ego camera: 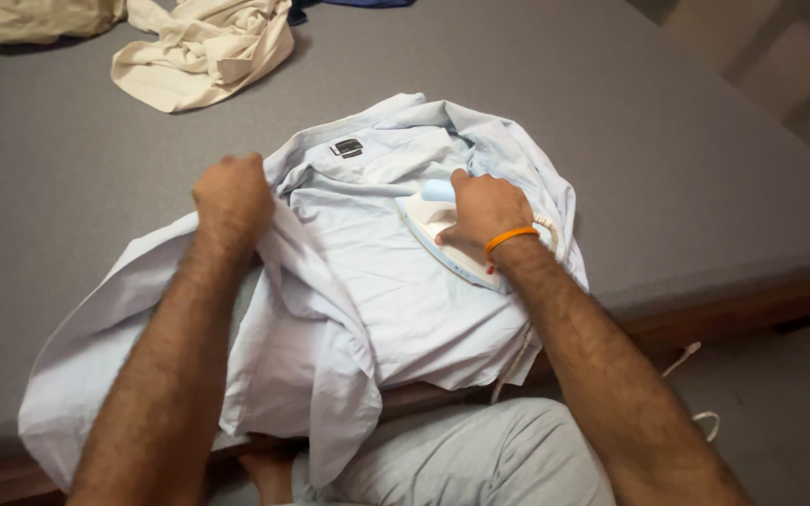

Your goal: The person irons a light blue shirt laid out on a bed. They use a handheld iron to smooth the fabric, periodically adjusting the shirt's position and flipping it over to iron different sections.

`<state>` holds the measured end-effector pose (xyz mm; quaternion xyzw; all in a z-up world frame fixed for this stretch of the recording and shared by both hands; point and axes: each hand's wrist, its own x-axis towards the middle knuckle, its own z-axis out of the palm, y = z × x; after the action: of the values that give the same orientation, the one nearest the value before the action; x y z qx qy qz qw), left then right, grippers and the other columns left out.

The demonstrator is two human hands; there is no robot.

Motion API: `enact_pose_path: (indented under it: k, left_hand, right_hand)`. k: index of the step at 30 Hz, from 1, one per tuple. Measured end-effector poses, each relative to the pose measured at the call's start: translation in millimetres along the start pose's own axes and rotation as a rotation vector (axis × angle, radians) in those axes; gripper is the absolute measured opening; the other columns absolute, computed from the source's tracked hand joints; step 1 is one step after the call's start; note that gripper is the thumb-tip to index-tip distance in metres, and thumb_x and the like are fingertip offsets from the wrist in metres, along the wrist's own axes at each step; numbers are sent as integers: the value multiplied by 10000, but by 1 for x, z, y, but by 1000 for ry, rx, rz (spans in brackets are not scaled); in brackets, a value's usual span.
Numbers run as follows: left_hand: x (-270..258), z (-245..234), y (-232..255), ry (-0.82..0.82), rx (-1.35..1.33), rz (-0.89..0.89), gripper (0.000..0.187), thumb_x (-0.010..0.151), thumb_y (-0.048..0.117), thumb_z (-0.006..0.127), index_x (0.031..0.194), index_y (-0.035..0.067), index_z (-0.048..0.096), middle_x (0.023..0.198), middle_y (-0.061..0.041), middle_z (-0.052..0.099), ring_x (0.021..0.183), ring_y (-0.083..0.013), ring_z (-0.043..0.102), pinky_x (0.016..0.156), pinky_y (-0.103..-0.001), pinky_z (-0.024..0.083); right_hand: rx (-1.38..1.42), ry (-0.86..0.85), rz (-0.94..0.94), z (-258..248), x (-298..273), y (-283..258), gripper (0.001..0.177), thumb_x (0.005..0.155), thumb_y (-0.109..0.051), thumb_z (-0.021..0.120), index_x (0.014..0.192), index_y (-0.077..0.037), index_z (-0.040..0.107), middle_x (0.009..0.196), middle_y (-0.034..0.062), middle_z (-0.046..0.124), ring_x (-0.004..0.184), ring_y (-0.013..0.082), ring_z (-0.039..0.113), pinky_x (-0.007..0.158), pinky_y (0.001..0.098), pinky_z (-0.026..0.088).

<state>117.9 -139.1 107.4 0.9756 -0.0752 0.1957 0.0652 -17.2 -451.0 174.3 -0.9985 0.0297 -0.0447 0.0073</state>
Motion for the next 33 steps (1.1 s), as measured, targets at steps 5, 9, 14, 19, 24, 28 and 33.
enact_pose_path:
  k: [5,9,14,19,24,28,33]
  left_hand:
    - [-6,-3,-11,112,-9,19,294,907,87,663,1196,51,620,944,-219,747,862,-420,726,723,-532,576]
    - [1,-23,-6,229,-297,-122,197,929,144,682,1118,90,664,921,-211,737,837,-404,706,737,-528,545]
    - [24,-19,-8,209,-1162,-333,276,902,-16,557,1142,87,646,1027,-168,701,822,-266,713,680,-478,551]
    - [61,0,-3,105,-1521,-92,435,934,50,628,1369,37,647,1330,-148,679,1219,-274,615,1070,-395,474]
    - [67,18,44,-138,-1354,-19,761,1030,475,514,1653,151,222,1654,-164,269,1509,-366,292,1195,-493,274]
    - [67,57,80,-341,-908,136,842,985,719,372,1652,228,225,1584,-229,398,1482,-391,372,1202,-444,303]
    - [37,58,79,-276,-680,17,565,1035,497,485,1530,226,475,1383,-147,635,1293,-339,591,1109,-433,432]
  right_hand:
    - [-5,-17,-12,2,4,-2,691,663,-450,923,1149,-64,618,967,159,749,916,345,741,809,455,587]
    - [-13,-11,-23,2,8,-4,707,650,-447,931,1149,-63,609,965,155,744,912,344,734,789,460,587]
    - [-16,-31,-7,2,9,-5,704,650,-457,932,1143,-71,611,964,159,746,906,343,741,789,453,593]
    - [-32,-40,9,1,10,-7,722,651,-470,935,1158,-76,604,959,153,747,910,341,740,793,448,592]
    - [-46,-52,13,0,9,-10,718,662,-470,929,1169,-83,599,968,144,744,931,325,734,796,443,592]
    - [-54,-65,10,1,9,-11,721,678,-468,921,1186,-79,589,980,141,740,931,323,733,793,444,594]
    - [-72,-46,4,2,10,-12,735,667,-478,925,1184,-79,589,985,140,738,932,324,731,789,444,595]
